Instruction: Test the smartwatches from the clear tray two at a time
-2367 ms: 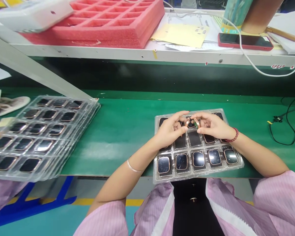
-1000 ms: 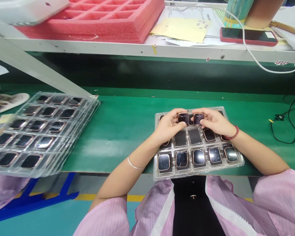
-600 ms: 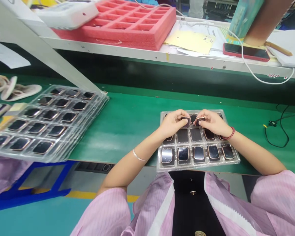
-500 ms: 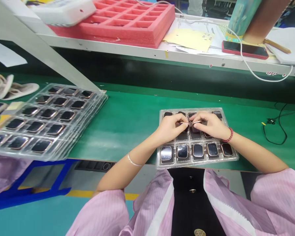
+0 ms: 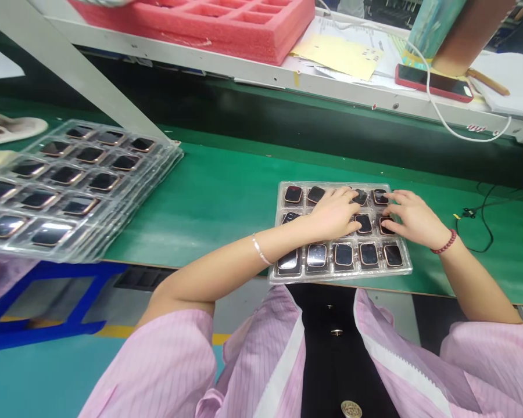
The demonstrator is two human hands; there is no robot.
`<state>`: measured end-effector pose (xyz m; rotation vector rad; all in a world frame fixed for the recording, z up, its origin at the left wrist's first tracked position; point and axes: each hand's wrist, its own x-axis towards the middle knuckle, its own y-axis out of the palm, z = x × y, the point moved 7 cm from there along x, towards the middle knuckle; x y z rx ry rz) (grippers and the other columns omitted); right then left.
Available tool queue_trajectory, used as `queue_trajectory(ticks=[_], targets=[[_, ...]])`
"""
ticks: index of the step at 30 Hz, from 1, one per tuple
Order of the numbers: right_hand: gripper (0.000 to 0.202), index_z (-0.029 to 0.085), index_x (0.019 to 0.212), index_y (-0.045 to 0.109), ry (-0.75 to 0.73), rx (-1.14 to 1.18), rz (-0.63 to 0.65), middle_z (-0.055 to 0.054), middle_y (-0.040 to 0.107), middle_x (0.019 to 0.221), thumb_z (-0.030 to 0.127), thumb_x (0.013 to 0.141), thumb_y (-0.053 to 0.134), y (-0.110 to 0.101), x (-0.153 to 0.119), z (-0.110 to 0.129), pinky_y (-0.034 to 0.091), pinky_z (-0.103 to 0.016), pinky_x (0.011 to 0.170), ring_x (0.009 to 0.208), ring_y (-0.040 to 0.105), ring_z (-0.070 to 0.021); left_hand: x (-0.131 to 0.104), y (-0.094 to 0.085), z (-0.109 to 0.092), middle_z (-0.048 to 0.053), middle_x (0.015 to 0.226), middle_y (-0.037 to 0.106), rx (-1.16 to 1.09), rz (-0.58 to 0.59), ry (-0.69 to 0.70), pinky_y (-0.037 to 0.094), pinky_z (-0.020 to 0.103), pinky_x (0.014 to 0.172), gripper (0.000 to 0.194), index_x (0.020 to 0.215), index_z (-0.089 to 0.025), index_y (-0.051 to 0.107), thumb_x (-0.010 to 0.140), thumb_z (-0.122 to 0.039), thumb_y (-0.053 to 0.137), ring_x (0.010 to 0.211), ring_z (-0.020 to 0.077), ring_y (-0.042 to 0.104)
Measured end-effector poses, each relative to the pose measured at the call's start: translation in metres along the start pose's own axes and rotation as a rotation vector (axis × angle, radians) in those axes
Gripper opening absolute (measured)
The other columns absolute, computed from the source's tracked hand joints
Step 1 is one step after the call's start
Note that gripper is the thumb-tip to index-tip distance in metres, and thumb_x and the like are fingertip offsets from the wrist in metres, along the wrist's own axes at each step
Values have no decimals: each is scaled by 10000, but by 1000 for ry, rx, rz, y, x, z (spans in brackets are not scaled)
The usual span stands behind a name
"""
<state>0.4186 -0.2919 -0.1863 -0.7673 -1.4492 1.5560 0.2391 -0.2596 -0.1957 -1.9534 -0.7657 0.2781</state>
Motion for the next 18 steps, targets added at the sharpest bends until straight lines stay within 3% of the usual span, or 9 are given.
queue_trajectory(ticks=[4, 7, 9, 12, 15, 18], targets=[[118, 215, 869, 666, 25, 267, -45, -169, 637, 1438, 291, 839, 750, 0, -15, 1, 414, -684, 1141, 1428, 472, -427, 20, 13, -16, 207, 1425, 631, -59, -28, 91, 327, 624, 1198, 176, 849, -153, 662, 765, -202, 808, 1475, 439, 424], [245, 234, 804, 514, 130, 698, -131, -136, 742, 1254, 307, 851, 743, 5, -9, -4, 549, -566, 1026, 1199, 682, -325, 19, 13, -22, 125, 1141, 739, -252, -70, 152, 482, 505, 1043, 113, 809, -186, 608, 810, -143, 712, 1201, 333, 641], [292, 235, 852, 486, 259, 1007, -161, -99, 793, 1050, 351, 864, 754, 15, 0, -13, 632, -424, 815, 901, 764, -239, 19, 9, -16, 65, 928, 734, -457, -88, 73, 535, 403, 873, 75, 853, -189, 604, 844, -131, 652, 916, 240, 699], [347, 209, 980, 561, 372, 1272, -139, -58, 794, 883, 418, 847, 803, 31, 15, -22, 587, -263, 568, 611, 701, -144, 21, 5, 7, 23, 807, 699, -825, -125, -177, 502, 278, 666, 93, 946, -167, 614, 860, -133, 622, 703, 156, 679], [447, 187, 1194, 630, 361, 1378, -67, -105, 801, 1074, 426, 861, 809, 38, 23, -24, 608, -241, 573, 671, 711, -127, 23, 4, 29, -2, 727, 673, -1091, -140, -379, 381, 205, 493, 223, 1076, -139, 639, 853, -141, 639, 542, 99, 615], [547, 239, 1406, 585, 321, 1484, 12, -130, 716, 1355, 370, 907, 766, 39, 25, -22, 672, -286, 686, 873, 750, -157, 25, 1, 40, -12, 710, 676, -1206, -148, -416, 302, 180, 430, 259, 1061, -134, 655, 808, -154, 707, 466, 55, 549]])
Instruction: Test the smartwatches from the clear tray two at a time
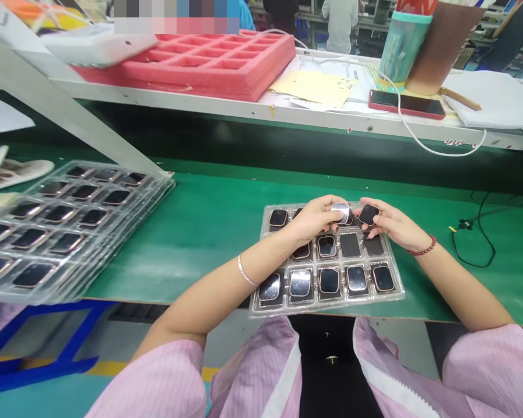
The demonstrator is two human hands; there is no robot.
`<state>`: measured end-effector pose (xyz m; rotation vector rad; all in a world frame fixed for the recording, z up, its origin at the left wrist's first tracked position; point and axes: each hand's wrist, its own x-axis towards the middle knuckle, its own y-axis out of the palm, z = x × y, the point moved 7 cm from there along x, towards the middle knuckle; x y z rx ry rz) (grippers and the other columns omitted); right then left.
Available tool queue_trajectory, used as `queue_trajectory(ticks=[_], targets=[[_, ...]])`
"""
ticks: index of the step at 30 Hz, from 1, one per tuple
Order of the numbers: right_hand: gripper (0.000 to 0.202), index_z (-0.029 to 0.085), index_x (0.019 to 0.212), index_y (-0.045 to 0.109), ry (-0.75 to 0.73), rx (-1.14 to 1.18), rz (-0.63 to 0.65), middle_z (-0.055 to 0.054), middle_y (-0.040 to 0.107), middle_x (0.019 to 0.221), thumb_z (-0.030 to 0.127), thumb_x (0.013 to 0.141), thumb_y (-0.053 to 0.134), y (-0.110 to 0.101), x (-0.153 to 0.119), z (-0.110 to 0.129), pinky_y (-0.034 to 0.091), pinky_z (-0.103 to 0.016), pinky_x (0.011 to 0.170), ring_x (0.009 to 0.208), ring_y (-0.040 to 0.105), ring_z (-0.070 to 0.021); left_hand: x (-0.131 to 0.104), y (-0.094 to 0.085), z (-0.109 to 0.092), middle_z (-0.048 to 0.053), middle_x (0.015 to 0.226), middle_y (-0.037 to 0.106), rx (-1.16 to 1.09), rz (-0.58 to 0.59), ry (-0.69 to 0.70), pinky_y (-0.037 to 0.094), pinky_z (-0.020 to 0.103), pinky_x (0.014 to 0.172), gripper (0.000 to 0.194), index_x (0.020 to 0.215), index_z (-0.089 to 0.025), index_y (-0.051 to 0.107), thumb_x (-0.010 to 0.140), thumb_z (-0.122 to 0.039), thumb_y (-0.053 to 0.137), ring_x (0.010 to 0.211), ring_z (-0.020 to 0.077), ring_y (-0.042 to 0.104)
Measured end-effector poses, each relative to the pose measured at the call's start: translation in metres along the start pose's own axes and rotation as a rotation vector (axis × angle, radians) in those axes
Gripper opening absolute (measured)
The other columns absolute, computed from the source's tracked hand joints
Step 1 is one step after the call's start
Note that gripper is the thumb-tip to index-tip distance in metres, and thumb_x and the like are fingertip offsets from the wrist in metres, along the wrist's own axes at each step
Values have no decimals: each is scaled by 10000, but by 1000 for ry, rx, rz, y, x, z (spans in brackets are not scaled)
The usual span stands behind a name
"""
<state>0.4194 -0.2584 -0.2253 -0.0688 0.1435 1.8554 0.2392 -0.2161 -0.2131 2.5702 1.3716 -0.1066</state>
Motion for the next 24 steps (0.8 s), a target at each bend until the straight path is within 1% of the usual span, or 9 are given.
queue_trajectory(ticks=[2, 4, 6, 8, 11, 13, 18, 21, 24], targets=[[566, 254, 1445, 568, 10, 63, 43, -127, 701, 1378, 356, 921, 755, 3, 1, -1, 685, -298, 722, 911, 751, -164, 0, -4, 1, 4, 763, 713, -30, 5, 0, 297, 172, 425, 290, 1049, -141, 662, 777, -177, 758, 474, 52, 564], [531, 240, 1395, 599, 14, 117, 76, -117, 740, 1282, 363, 911, 779, 6, 5, -2, 683, -279, 701, 847, 745, -151, -2, -7, 2, 8, 778, 724, -41, -5, -1, 315, 167, 432, 339, 1087, -145, 683, 771, -208, 790, 499, 62, 594], [465, 225, 1295, 645, 20, 174, 96, -91, 762, 1170, 368, 887, 816, 8, 10, -3, 676, -253, 664, 781, 733, -135, -4, -9, 4, 19, 794, 729, -58, -14, -24, 358, 165, 453, 393, 1176, -152, 705, 804, -249, 790, 564, 86, 645], [424, 227, 1250, 671, 36, 235, 102, -74, 755, 1134, 353, 878, 828, 8, 14, -4, 676, -244, 651, 796, 736, -139, -6, -11, 5, 53, 887, 758, -88, -8, -58, 417, 171, 487, 455, 1284, -173, 701, 850, -289, 773, 672, 118, 705], [477, 260, 1344, 664, 65, 310, 103, -54, 738, 1122, 313, 893, 809, 6, 16, -5, 687, -258, 684, 881, 744, -157, -7, -12, 8, 100, 1075, 777, -131, 21, -98, 490, 183, 542, 511, 1373, -217, 680, 878, -303, 774, 795, 150, 750], [532, 277, 1395, 650, 69, 332, 117, -40, 733, 1102, 296, 889, 812, 4, 15, -5, 687, -256, 705, 880, 737, -148, -7, -12, 10, 107, 1127, 775, -143, 42, -109, 512, 186, 559, 524, 1382, -234, 682, 873, -298, 790, 811, 154, 757], [557, 272, 1382, 666, 53, 330, 166, -19, 722, 1054, 276, 857, 851, 5, 13, -3, 667, -225, 701, 802, 708, -110, -9, -8, 11, 82, 1040, 775, -170, 106, -111, 513, 183, 549, 556, 1343, -230, 705, 821, -344, 859, 756, 143, 743], [522, 228, 1315, 695, 37, 291, 176, -20, 718, 993, 318, 835, 879, 7, 12, -1, 645, -214, 662, 718, 679, -96, -11, -6, 7, 49, 967, 749, -171, 127, -86, 489, 173, 521, 607, 1302, -237, 715, 754, -402, 916, 692, 124, 717], [516, 206, 1269, 708, -25, 219, 175, -30, 718, 1008, 373, 816, 891, 10, 10, 3, 622, -215, 614, 657, 637, -84, -13, -2, 2, 28, 874, 718, -114, 169, -38, 467, 175, 506, 645, 1322, -228, 680, 755, -430, 912, 641, 108, 674]])
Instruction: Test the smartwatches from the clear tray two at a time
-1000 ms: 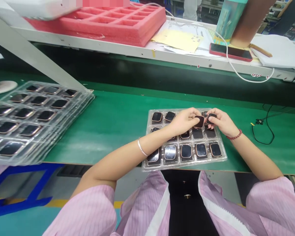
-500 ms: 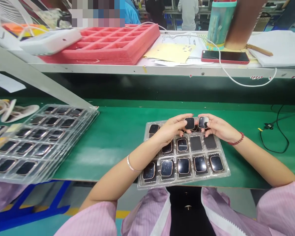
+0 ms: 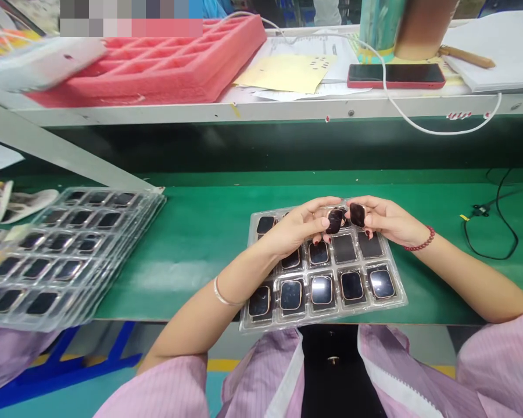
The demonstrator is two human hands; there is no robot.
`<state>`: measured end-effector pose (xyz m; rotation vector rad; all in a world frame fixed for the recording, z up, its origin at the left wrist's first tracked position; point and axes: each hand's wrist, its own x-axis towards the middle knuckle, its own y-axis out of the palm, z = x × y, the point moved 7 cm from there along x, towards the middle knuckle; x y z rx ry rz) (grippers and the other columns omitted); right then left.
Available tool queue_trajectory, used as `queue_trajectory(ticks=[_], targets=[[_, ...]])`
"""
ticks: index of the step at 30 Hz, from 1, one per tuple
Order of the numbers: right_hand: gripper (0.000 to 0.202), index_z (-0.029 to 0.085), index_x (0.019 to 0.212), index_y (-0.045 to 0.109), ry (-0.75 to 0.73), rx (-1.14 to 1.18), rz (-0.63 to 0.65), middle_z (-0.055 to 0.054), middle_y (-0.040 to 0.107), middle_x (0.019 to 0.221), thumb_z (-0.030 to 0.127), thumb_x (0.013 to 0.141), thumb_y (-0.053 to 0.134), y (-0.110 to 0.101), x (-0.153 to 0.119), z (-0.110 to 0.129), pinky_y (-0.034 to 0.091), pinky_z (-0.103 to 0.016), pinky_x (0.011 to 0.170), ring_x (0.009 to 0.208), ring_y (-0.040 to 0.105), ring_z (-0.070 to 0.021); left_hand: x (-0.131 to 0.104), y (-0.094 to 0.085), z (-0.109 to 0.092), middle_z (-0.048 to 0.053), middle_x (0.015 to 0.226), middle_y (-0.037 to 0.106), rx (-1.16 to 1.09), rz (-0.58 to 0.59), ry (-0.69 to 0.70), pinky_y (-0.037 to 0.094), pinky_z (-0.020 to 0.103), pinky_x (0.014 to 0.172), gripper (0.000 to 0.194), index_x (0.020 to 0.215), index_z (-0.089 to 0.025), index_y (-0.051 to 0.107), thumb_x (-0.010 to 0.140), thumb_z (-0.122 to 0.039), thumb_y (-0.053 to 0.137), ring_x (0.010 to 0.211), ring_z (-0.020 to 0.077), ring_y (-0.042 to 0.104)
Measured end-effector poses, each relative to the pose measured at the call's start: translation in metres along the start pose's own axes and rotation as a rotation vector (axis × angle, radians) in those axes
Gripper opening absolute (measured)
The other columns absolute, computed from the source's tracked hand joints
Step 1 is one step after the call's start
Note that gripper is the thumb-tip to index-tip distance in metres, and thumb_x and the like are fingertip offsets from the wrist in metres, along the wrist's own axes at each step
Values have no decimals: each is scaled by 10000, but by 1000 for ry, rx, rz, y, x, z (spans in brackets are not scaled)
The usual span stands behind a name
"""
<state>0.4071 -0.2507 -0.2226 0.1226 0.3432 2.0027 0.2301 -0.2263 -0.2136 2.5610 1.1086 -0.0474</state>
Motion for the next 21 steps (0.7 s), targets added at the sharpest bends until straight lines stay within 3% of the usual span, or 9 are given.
queue_trajectory(ticks=[4, 9, 15, 21], targets=[[551, 211, 1320, 681, -32, -88, -15, -35, 710, 986, 418, 841, 860, 4, -1, -1, 643, -248, 630, 694, 675, -114, -1, 0, -3, 88, 1083, 735, 133, -4, 61, 496, 199, 546, 555, 1348, -202, 643, 857, -400, 809, 727, 125, 702], [466, 244, 1386, 641, -38, -193, -120, -88, 694, 1227, 373, 945, 715, 2, -3, -6, 688, -330, 748, 892, 751, -177, -1, -1, -3, 103, 1233, 722, 263, -13, 60, 548, 223, 651, 415, 1330, -199, 653, 916, -227, 647, 930, 173, 738], [393, 240, 1320, 656, -98, -329, -147, -69, 721, 1189, 226, 927, 650, 7, -4, -3, 675, -334, 748, 850, 750, -165, -1, -1, 0, 116, 1152, 747, 297, -26, 25, 551, 263, 695, 547, 1379, -158, 611, 834, -105, 611, 934, 204, 752], [287, 205, 1176, 700, -87, -330, -155, -62, 778, 1041, 338, 923, 709, 11, -6, 2, 637, -298, 655, 686, 706, -136, -2, -1, -2, 100, 1068, 767, 349, -74, 10, 515, 220, 613, 363, 1248, -146, 677, 891, -203, 644, 827, 170, 750]])
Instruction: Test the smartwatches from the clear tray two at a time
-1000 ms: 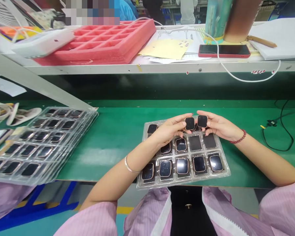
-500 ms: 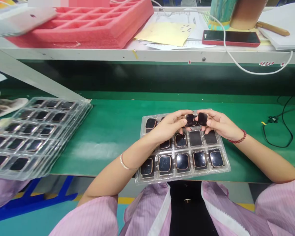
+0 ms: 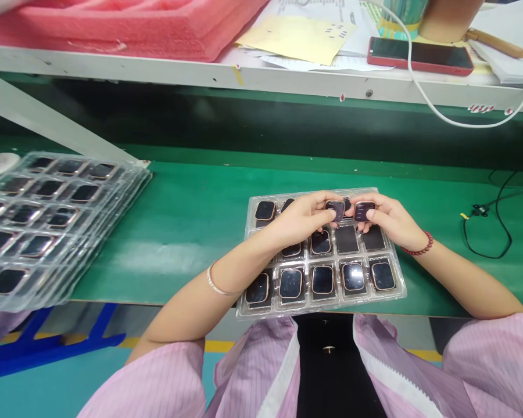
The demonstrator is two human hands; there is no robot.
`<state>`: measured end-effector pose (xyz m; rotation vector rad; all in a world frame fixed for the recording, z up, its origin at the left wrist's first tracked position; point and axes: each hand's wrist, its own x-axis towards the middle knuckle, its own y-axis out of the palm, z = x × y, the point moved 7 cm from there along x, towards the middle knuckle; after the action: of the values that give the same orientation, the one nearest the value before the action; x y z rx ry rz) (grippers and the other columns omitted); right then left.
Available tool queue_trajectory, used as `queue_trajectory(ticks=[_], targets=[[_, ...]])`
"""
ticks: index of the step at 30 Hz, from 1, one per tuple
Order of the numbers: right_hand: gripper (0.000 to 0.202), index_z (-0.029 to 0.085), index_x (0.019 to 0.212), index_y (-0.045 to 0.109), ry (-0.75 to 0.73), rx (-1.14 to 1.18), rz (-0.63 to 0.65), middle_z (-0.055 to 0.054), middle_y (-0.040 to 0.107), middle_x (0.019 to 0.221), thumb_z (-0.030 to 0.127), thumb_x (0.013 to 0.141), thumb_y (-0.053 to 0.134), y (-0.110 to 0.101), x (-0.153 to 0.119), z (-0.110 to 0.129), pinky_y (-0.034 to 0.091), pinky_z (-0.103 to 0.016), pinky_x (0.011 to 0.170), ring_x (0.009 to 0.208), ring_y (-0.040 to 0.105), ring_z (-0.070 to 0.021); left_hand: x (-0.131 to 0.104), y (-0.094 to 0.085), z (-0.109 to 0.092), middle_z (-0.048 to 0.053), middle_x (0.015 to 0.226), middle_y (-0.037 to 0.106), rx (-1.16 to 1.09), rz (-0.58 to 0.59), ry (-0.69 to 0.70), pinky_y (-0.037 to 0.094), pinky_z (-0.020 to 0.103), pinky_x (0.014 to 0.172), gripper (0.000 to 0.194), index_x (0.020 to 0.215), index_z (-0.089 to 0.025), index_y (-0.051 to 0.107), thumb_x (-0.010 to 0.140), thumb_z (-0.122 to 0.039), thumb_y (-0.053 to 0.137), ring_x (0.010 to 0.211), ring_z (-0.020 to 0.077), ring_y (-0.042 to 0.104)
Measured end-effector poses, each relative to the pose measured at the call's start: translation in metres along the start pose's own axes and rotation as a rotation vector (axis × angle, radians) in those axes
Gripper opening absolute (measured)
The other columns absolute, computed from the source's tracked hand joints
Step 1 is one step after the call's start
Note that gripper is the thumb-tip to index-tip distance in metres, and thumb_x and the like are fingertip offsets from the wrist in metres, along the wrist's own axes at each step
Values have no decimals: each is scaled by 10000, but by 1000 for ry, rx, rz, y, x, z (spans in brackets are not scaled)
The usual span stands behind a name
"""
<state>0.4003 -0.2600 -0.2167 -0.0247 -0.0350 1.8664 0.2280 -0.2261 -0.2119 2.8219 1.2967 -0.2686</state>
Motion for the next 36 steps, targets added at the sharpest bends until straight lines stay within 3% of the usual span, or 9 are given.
queue_trajectory(ticks=[4, 6, 10, 12, 16, 22, 36], targets=[[257, 185, 1050, 721, 24, 15, -6, -48, 787, 872, 422, 954, 688, 0, -1, 1, 597, -264, 588, 566, 642, -107, 0, -1, 1, 76, 904, 764, 8, -34, -19, 472, 197, 540, 270, 1144, -132, 712, 952, -293, 612, 713, 151, 735], [242, 186, 1071, 715, 17, 15, 1, -49, 790, 893, 391, 945, 693, 0, -1, 0, 592, -257, 576, 582, 650, -110, 0, 0, -2, 74, 923, 764, 6, -38, 3, 472, 195, 538, 261, 1131, -134, 715, 948, -288, 611, 713, 143, 728], [325, 199, 1193, 677, -28, 17, 15, -64, 779, 1067, 260, 880, 739, 1, -1, 0, 617, -259, 602, 698, 704, -128, -1, 2, -7, 96, 1140, 757, -26, -41, 70, 573, 241, 718, 338, 1172, -132, 680, 837, -169, 692, 860, 148, 736], [325, 197, 1204, 669, -35, 4, 14, -65, 776, 1068, 239, 888, 733, 1, -1, -1, 628, -266, 627, 706, 707, -126, 0, 2, -6, 88, 1114, 760, -47, -44, 66, 592, 262, 777, 362, 1164, -129, 671, 803, -122, 692, 854, 140, 731], [254, 186, 1172, 682, -20, -19, 12, -69, 790, 1012, 265, 932, 699, 2, -2, -4, 632, -262, 637, 680, 705, -118, 1, 2, 0, 54, 979, 761, -78, -47, 37, 581, 236, 682, 311, 1142, -133, 669, 831, -122, 655, 708, 106, 706], [255, 183, 1163, 690, -25, -25, 16, -69, 794, 1006, 270, 925, 715, 3, -2, -4, 632, -257, 640, 687, 714, -122, 2, 2, 0, 42, 920, 763, -62, -49, 33, 580, 227, 667, 317, 1138, -127, 675, 825, -90, 642, 687, 102, 702], [250, 185, 1167, 687, -18, -19, 23, -67, 786, 1008, 295, 944, 714, 3, -1, -5, 616, -241, 608, 675, 719, -118, 1, 5, -5, 72, 1044, 758, -57, -25, 106, 599, 232, 680, 284, 1105, -122, 669, 831, -79, 610, 722, 93, 692]])
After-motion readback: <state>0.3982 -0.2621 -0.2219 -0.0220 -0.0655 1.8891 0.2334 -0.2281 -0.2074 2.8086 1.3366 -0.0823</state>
